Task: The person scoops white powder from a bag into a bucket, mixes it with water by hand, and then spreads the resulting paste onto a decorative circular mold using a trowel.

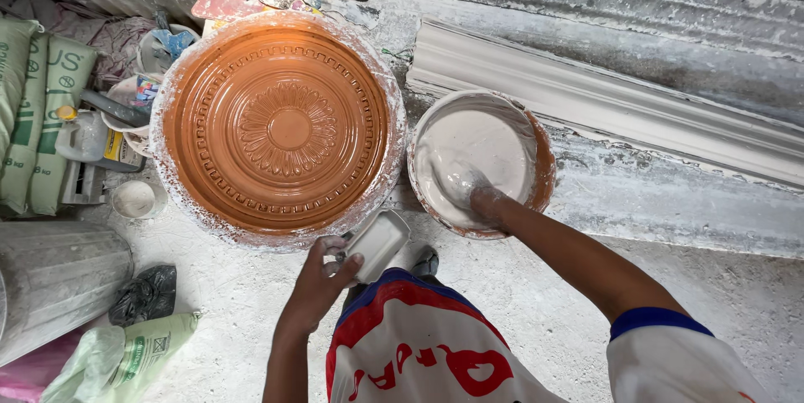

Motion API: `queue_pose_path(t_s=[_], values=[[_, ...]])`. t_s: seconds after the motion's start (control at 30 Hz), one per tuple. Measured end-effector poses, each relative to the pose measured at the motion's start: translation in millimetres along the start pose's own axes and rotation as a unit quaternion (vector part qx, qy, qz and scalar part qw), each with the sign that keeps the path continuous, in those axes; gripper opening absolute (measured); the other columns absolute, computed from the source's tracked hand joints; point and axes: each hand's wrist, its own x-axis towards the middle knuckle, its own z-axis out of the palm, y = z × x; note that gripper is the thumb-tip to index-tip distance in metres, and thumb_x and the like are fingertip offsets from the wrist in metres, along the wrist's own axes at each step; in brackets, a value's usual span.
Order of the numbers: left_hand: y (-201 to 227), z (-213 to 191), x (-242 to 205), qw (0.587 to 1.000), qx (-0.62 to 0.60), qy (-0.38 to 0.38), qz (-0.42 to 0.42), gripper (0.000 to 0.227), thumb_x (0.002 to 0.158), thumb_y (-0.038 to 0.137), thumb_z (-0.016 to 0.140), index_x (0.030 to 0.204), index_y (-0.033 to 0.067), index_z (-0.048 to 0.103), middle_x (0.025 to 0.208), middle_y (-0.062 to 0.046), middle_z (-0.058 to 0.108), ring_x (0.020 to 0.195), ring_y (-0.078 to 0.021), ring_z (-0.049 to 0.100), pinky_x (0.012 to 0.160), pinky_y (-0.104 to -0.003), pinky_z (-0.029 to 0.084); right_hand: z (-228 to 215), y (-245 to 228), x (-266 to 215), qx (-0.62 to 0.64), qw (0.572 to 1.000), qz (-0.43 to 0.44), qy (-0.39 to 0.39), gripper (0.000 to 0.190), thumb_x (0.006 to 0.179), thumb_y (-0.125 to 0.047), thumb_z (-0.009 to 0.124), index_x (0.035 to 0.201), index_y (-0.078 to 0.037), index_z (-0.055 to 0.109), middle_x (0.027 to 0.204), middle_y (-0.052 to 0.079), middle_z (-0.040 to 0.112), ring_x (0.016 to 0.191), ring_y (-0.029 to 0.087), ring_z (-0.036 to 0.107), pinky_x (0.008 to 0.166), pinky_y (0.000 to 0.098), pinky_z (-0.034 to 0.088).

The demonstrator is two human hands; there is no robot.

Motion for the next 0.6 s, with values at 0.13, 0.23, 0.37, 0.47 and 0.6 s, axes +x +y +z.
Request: queue_pose_path(t_s=[0.13,0.23,0.37,0.47,0.6], values=[[11.8,-10.1,-3.5,0.998,-0.054,0.031,0.015,0.059,0.086,0.031,0.074,0.130,-0.0011,0.050,0.123,-0.017,0.057,0.108,-0.0240,0.064,0.083,-0.036,0.064,-31.8,8.5,-0.9,0.004,0.991,-0.114,0.063,0.048,0.083,-0.015,0.054,0.129,-0.003,0.059,0.131,0.024,0.064,0.114,0.039,0.064,0.099,0.0535,0.049],[19.3,-13.8,-3.9,0.997,-0.054,0.042,0.025,0.058,0.086,0.031,0.074,0.129,0.0000,0.051,0.121,-0.015,0.058,0.106,-0.0220,0.065,0.082,-0.036,0.064,-28.6,29.2,3.8,0.033,0.995,-0.081,0.044,0.047,0.084,-0.015,0.055,0.129,-0.002,0.059,0.128,0.024,0.065,0.111,0.038,0.065,0.098,0.0521,0.051],[23.5,-13.8,-2.5,0.996,-0.070,0.040,0.038,0.055,0.087,0.030,0.075,0.128,-0.0004,0.052,0.118,-0.016,0.061,0.104,-0.0219,0.065,0.082,-0.035,0.061,11.2,55.2,16.3,0.075,0.993,0.082,-0.034,0.045,0.085,-0.015,0.056,0.128,-0.001,0.059,0.124,0.024,0.066,0.108,0.036,0.066,0.096,0.0501,0.053],[25.8,-14.0,-1.4,0.995,-0.081,0.038,0.043,0.054,0.087,0.029,0.075,0.127,0.0006,0.052,0.117,-0.015,0.061,0.105,-0.0205,0.065,0.082,-0.035,0.062,50.1,56.9,25.9,0.094,0.984,0.136,-0.064,0.044,0.086,-0.014,0.057,0.128,0.000,0.059,0.121,0.024,0.067,0.105,0.035,0.067,0.094,0.0487,0.054],[27.5,-19.7,-4.5,0.996,-0.076,0.042,0.029,0.052,0.087,0.028,0.074,0.127,0.0021,0.053,0.114,-0.016,0.065,0.105,-0.0204,0.067,0.083,-0.034,0.061,75.5,45.0,23.1,0.103,0.979,0.148,-0.095,0.043,0.086,-0.014,0.058,0.127,0.001,0.060,0.117,0.024,0.069,0.101,0.033,0.069,0.092,0.0468,0.057]])
